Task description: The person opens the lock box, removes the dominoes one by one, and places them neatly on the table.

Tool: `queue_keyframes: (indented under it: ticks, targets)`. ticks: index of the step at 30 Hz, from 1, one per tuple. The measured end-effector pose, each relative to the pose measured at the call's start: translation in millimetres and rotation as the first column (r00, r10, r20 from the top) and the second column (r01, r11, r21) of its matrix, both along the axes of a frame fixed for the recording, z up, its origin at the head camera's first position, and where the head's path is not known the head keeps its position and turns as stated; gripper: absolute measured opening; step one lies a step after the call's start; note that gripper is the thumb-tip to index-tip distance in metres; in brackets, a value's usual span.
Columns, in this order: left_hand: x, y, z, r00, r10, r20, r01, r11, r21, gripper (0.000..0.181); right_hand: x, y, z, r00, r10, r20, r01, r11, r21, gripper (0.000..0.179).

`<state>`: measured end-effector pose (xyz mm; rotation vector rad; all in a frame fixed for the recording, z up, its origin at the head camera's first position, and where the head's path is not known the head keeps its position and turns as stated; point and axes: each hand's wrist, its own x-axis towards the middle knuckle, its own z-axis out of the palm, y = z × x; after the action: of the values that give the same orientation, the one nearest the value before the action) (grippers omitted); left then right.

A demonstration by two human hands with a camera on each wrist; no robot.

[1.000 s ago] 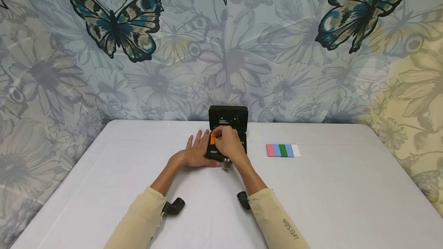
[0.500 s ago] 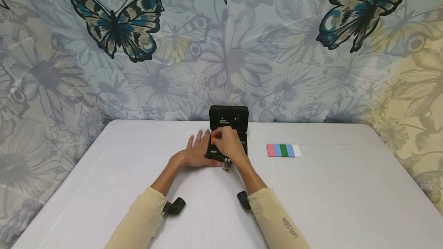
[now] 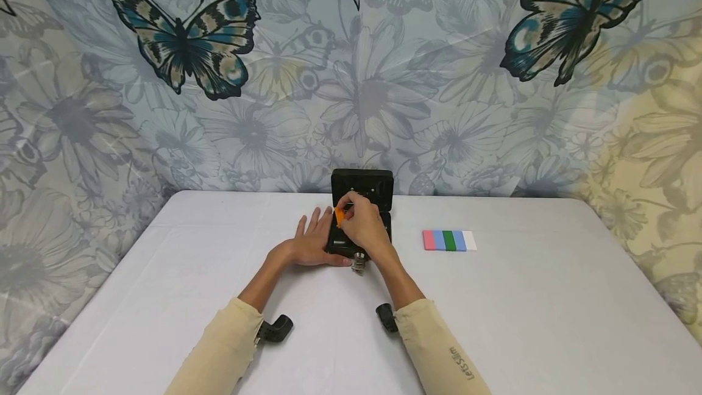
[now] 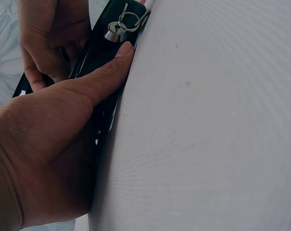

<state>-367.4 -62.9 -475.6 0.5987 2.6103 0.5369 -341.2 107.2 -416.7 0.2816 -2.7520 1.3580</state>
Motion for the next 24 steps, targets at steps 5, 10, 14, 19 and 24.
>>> queue_keyframes:
  ticks: [5,10,14,19,24]
  targets:
    - [1.8,-0.9,0.9,1.000,-0.002,0.002,0.002,1.000,0.009,0.130,-0.2,5,4.4,1.000,0.015,-0.014,-0.015,1.000,-0.002,0.031]
    - [2.4,-2.1,0.8,1.000,0.001,-0.010,-0.001,1.000,0.003,0.128,-0.5,9,9.8,1.000,0.008,-0.015,-0.008,1.000,0.005,0.036]
    - [1.4,-3.2,0.3,1.000,0.003,-0.015,-0.003,1.000,-0.002,0.128,-0.1,11,14.3,1.000,0.013,-0.027,-0.013,1.000,-0.004,0.038]
    - [0.3,-2.8,-0.8,1.000,0.000,-0.014,0.000,1.000,0.000,0.128,-0.8,14,16.8,1.000,-0.001,-0.014,0.001,1.000,-0.015,0.037]
    - [0.7,-1.4,-0.5,1.000,-0.002,-0.012,0.002,1.000,0.013,0.128,-0.9,17,18.5,1.000,-0.014,0.015,0.015,1.000,-0.016,0.037]
